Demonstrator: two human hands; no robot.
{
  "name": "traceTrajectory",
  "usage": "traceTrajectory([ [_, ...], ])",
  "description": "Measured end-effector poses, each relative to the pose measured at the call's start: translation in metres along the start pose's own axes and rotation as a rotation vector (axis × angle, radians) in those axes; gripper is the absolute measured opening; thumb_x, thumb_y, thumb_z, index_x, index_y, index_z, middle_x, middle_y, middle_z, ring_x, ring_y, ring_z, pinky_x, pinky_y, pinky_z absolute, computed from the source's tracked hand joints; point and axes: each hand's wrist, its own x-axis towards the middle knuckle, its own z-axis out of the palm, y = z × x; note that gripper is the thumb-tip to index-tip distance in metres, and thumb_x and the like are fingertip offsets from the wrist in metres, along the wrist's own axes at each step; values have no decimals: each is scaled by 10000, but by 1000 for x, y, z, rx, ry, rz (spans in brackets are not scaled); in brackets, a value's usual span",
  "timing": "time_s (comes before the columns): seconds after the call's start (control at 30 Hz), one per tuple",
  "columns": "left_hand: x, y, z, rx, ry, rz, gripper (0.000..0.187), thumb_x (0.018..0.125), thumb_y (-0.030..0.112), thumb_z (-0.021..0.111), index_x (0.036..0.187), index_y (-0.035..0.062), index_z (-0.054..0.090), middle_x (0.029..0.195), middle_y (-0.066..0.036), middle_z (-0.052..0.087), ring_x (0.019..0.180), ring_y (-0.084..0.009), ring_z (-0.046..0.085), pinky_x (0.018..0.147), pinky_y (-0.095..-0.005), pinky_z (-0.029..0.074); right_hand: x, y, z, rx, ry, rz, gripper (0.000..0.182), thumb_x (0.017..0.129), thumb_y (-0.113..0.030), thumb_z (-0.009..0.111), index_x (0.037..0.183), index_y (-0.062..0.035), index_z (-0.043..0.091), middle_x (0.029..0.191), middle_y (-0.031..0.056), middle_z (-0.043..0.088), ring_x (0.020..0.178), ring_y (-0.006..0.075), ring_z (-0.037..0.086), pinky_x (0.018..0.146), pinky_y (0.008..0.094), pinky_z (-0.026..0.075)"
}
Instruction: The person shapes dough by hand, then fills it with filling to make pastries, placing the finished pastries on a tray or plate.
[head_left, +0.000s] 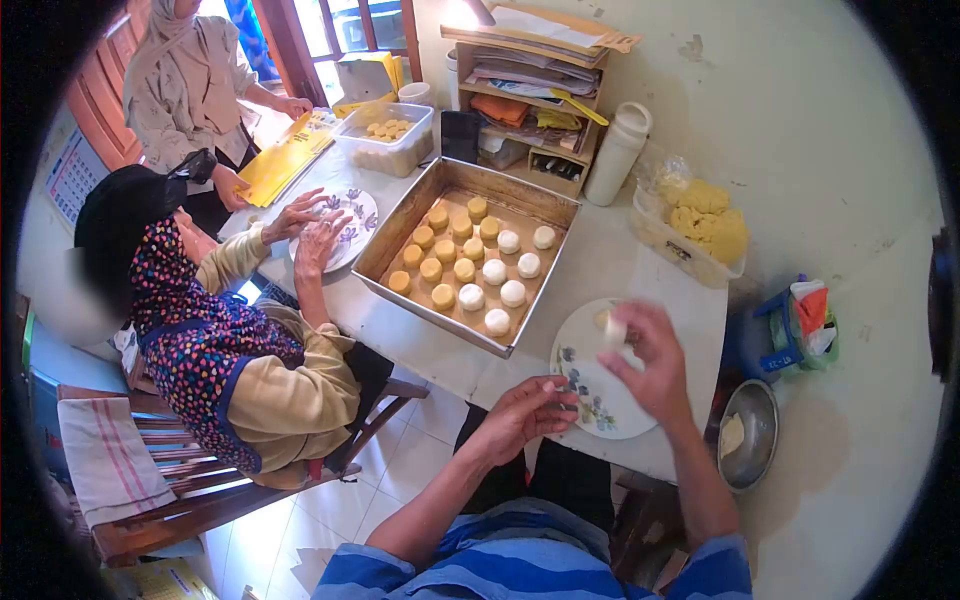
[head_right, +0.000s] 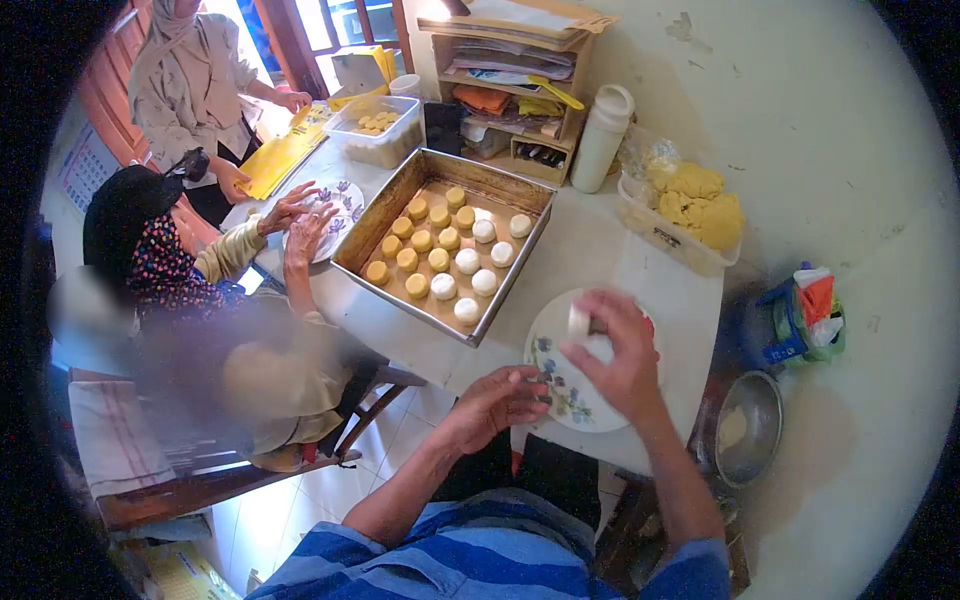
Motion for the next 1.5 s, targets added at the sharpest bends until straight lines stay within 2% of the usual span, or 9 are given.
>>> traceTrajectory([
  [0.27,13,5,-13,58,-9,-44,439,1115,239,549,1487,20,467,1291,-138,670,1186,-246,694,1003,-365,580,187,3,53,-265,-265,-187,397,901,-69,734,1292,-51,664,1146,141,697,1078,284,697,968,381,560],
  [0.53,14,5,-15,74,-36,-80,451,1106,244,572,1490,28,478,1297,-139,673,1181,-240,693,1013,-370,568,238,57,106,-644,-669,-247,313,901,-98,720,1205,-25,699,1123,194,707,1038,376,690,923,438,552],
  [0.67,12,7,-14,81,18,-60,448,1081,251,607,1461,34,514,1265,-138,682,1147,-271,703,1003,-411,571,229,59,81,-542,-638,-171,272,921,-109,712,1177,-17,713,1093,197,712,1037,377,688,925,430,551],
  [0.73,12,9,-11,110,39,-55,444,1079,236,606,1452,14,510,1246,-142,683,1134,-283,706,999,-413,576,221,35,51,-470,-275,-514,202,922,-169,711,1054,-17,722,989,214,724,937,398,709,854,477,566],
  [0.77,12,10,-11,108,26,-70,444,1079,236,606,1452,14,510,1246,-142,683,1134,-283,706,999,-413,576,214,22,33,-483,-272,-498,202,922,-169,711,1054,-17,722,989,214,724,937,398,709,854,477,566],
  [1.0,6,13,1,161,87,-17,457,1071,239,607,1439,-12,503,1192,-140,664,1104,-267,703,995,-402,575,76,35,-76,-505,-431,289,173,884,-102,714,1024,0,711,988,197,718,905,367,714,822,451,563],
  [1.1,7,11,4,200,135,-1,465,1068,237,609,1430,-33,496,1183,-144,663,1077,-262,703,972,-389,576,18,65,-72,-448,-303,357,195,868,-83,722,1049,-11,708,1022,182,720,927,350,695,855,435,553],
  [1.3,4,7,26,359,280,101,488,1045,250,644,1394,-60,502,1210,-162,666,1045,-249,704,948,-374,570,-18,76,-49,-527,-50,105,318,877,-61,713,1195,-50,702,1110,103,729,1069,315,633,949,409,512],
  [1.5,16,6,47,494,263,143,485,1040,259,657,1367,-69,517,1223,-167,665,1037,-248,704,956,-365,566,20,81,-13,-670,-94,-205,264,912,-48,662,1170,-63,714,1089,90,726,1028,281,634,980,422,460],
])
